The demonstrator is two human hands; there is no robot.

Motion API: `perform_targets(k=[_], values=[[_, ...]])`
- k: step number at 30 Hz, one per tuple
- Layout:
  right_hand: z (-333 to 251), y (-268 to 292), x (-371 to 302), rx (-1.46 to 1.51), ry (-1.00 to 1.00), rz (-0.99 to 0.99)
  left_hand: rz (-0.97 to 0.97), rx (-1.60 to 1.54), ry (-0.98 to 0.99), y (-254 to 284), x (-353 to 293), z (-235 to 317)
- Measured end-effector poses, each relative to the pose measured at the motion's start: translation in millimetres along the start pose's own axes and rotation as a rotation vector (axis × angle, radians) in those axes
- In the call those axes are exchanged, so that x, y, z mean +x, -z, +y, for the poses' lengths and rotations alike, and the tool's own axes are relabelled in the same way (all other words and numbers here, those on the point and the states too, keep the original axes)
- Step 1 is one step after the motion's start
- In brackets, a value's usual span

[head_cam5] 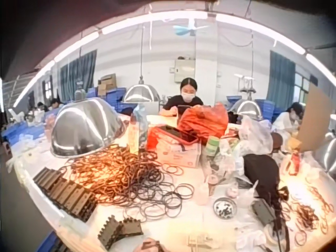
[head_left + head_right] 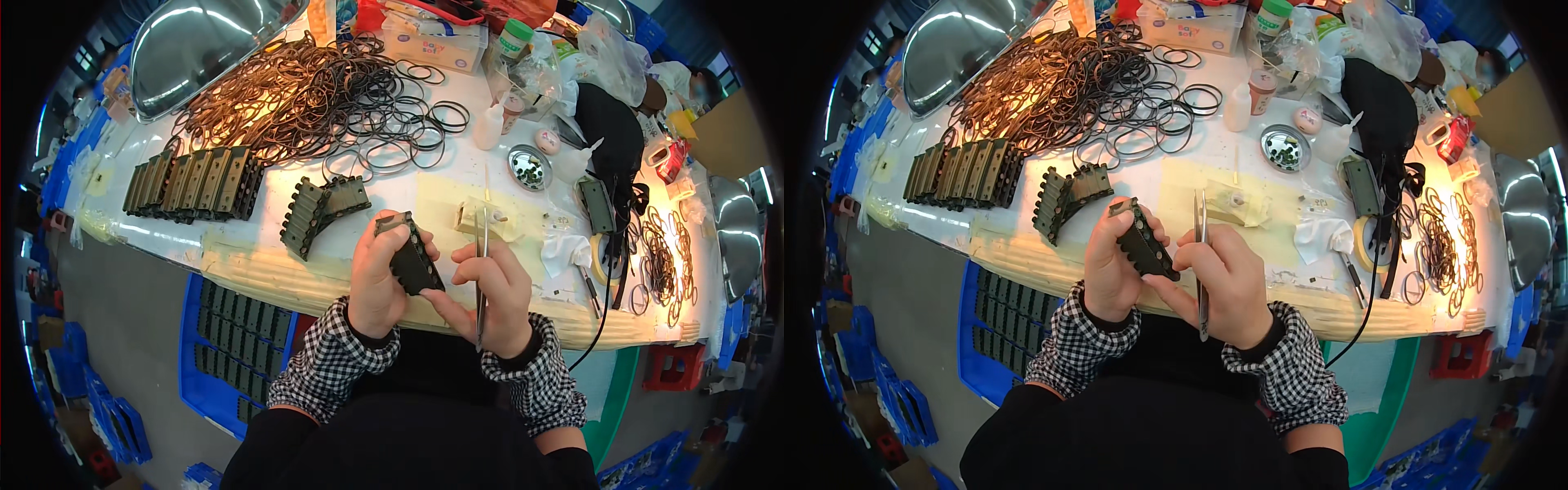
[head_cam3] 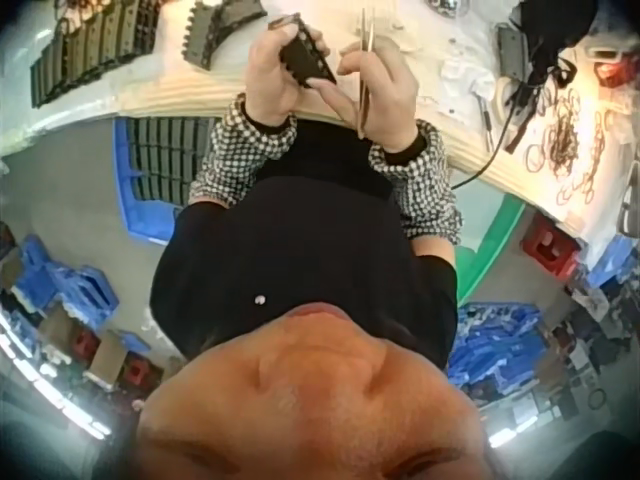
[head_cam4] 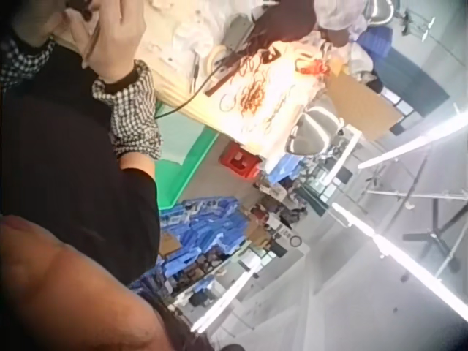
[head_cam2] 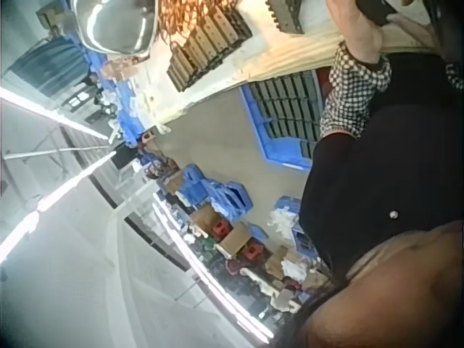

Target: Assemble small electronic modules by attaching wires and checking components using tweezers.

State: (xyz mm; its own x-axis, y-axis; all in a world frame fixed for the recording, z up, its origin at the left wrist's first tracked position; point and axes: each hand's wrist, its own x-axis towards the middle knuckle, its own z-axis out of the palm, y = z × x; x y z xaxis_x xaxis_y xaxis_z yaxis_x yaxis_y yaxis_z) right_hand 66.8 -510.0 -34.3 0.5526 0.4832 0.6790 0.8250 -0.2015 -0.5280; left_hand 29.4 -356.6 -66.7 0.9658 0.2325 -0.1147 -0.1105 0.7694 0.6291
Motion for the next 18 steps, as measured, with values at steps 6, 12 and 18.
perform_targets(k=[6,12,18], values=[[-1.0,-15.3,-7.7,0.035,-0.062,-0.009,0.137,-0.137,0.121,-6.0,3.7,15.7],[1.1,-13.3,-5.9,0.130,-0.190,0.043,0.055,-0.078,0.128,-10.3,1.5,28.6],[1.0,-10.9,-8.6,0.150,-0.200,0.036,0.034,-0.017,0.102,-16.5,-2.0,31.2]])
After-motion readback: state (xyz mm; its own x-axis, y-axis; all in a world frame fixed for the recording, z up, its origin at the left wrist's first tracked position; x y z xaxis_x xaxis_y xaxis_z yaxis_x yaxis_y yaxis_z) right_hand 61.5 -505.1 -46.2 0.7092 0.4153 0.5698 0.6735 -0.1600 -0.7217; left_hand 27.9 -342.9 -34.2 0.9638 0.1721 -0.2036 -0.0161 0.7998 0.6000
